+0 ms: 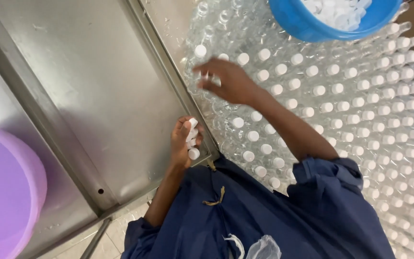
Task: The person repeatedly picks white bottle caps from a blue basin and screws them onto clear plastic bottles arranged on a stainless steel table. The person handles caps one at a time, occasionally holding several in the left hand while capping with the right.
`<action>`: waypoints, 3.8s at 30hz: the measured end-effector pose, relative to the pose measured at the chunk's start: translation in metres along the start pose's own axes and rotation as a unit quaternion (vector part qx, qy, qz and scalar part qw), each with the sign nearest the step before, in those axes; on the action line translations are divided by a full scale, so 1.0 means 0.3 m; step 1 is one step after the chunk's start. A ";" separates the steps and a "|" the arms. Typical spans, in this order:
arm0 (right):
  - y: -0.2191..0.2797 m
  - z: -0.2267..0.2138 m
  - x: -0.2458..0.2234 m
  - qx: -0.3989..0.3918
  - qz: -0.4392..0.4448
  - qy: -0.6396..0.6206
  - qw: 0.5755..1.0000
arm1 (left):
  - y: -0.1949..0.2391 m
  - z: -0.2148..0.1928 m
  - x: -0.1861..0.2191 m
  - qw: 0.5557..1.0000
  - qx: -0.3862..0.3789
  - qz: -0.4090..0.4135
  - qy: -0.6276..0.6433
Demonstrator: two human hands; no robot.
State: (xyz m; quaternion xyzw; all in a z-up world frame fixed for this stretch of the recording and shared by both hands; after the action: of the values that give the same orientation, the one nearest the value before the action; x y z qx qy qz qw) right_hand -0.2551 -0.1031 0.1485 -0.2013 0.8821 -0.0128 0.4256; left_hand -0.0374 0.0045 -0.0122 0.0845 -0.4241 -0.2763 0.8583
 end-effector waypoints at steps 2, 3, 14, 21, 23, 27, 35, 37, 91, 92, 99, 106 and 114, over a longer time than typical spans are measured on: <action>0.103 -0.032 -0.210 -0.067 0.013 -0.025 0.997 | -0.019 0.005 -0.040 1.000 -0.017 0.016 -0.021; 0.172 -0.028 -0.324 -0.128 0.031 -0.057 0.990 | -0.006 -0.005 -0.062 0.998 -0.035 0.024 -0.048; 0.470 -0.001 -0.242 -0.091 0.114 -0.048 0.988 | 0.100 0.144 0.000 0.972 -0.196 -0.078 -0.107; 0.431 -0.392 0.411 0.224 0.265 0.277 0.896 | 0.103 0.083 0.022 0.991 -0.117 -0.041 -0.043; 0.445 -0.398 0.559 0.235 0.272 0.281 0.890 | 0.122 0.046 0.022 0.993 -0.102 -0.036 -0.039; 0.400 -0.375 0.625 0.277 0.316 0.333 0.844 | 0.135 -0.006 0.029 0.998 -0.041 -0.040 -0.024; 0.382 -0.371 0.629 0.274 0.324 0.303 0.853 | 0.089 -0.059 0.003 0.998 -0.017 -0.058 0.001; 0.390 -0.353 0.615 0.261 0.352 0.290 0.851 | 0.093 -0.065 0.007 0.998 -0.022 -0.064 0.005; 0.496 -0.873 0.310 0.516 0.439 -0.345 0.650 | 0.214 -0.082 0.040 0.997 -0.009 -0.069 0.045; 0.500 -0.893 0.336 0.541 0.437 -0.342 0.632 | 0.211 -0.073 0.028 0.996 -0.011 -0.073 0.047; 0.702 -1.001 0.340 0.609 0.367 -0.308 0.632 | 0.218 -0.089 0.013 0.994 0.013 -0.096 0.040; 0.890 -1.055 0.380 0.644 0.368 -0.308 0.595 | 0.145 -0.067 -0.016 0.993 0.010 -0.098 0.066; 0.985 -0.998 0.360 0.630 0.376 -0.362 0.575 | 0.081 0.068 0.015 0.987 -0.032 -0.134 0.087</action>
State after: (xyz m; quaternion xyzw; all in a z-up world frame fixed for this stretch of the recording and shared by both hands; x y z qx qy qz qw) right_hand -0.6434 0.0844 0.2014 0.4794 0.4208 -0.3308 0.6955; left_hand -0.0412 0.0242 0.0128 0.1367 -0.3236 -0.3939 0.8494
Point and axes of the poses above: each hand's wrist, its own y-axis away from the middle knuckle, its own z-axis out of the palm, x = y × z, the point moved 2 cm from there along -y, towards the middle knuckle, and after that the axes turned 6 degrees about -y, right-handed, at the moved point
